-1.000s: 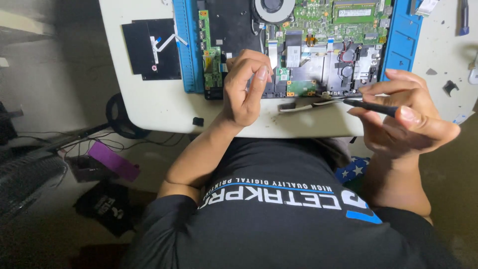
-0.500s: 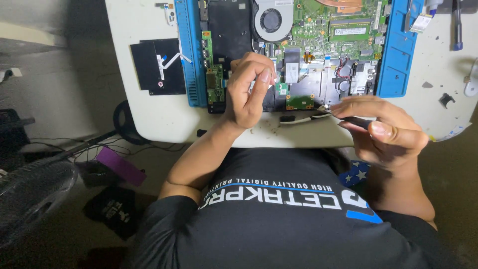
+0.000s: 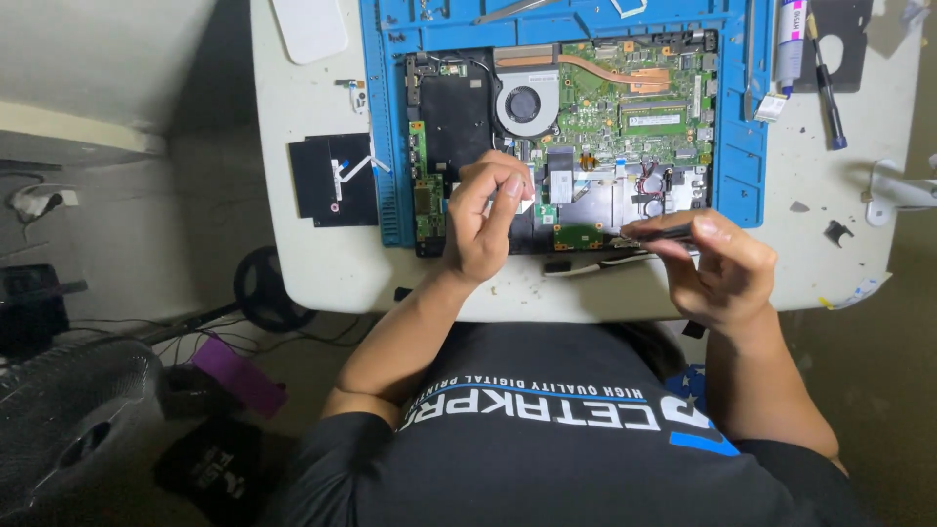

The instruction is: Connecting internal ribbon cables and using a screwdriver to secure components on a laptop motherboard.

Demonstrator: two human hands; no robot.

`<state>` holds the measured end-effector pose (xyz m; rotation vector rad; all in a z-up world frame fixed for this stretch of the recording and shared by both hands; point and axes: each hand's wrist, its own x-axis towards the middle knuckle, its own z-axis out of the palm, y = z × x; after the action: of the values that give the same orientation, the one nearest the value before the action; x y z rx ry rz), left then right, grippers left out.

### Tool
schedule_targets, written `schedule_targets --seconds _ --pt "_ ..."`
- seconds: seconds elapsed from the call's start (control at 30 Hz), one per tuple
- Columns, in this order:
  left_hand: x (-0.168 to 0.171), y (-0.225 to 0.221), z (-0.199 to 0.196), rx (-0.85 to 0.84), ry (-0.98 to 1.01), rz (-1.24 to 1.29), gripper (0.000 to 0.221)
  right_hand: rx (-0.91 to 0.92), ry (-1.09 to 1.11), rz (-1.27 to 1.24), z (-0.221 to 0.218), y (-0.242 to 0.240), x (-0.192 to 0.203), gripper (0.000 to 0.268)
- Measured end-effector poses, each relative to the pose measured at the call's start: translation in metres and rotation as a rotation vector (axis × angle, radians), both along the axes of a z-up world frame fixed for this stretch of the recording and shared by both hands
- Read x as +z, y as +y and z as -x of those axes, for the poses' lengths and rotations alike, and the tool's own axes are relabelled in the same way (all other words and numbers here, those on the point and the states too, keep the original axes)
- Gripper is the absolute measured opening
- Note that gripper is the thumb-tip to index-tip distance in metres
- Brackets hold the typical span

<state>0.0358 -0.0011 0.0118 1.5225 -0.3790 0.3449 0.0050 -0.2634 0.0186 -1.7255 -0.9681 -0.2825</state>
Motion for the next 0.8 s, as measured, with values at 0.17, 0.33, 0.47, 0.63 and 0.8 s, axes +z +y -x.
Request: schedule_targets --seconds 0.17,0.33,0.47,0.63,0.8 --pt "0.03 0.006 -0.009 0.124 -0.182 -0.195 0.03 -0.182 -0.048 -0.218 -0.015 0.027 0.053 0.074" --pt "0.069 -0.002 -0.018 0.121 -0.322 -0.127 0.028 -0.488 -0.285 -0.638 -0.029 0.016 0.054 0.03" --pt "0.084 -0.012 -0.019 -0.028 -0.292 0.073 0.024 -0.645 -0.301 -0.727 -0.031 0.031 0.083 0.033" --pt "0.087 -0.018 -0.019 -0.074 -0.309 0.113 0.024 -0.59 -0.351 -0.701 -0.035 0.061 0.117 0.034" --pt "0.098 -0.015 -0.012 -0.099 -0.301 0.079 0.028 -0.608 -0.331 -0.702 -0.031 0.073 0.123 0.037"
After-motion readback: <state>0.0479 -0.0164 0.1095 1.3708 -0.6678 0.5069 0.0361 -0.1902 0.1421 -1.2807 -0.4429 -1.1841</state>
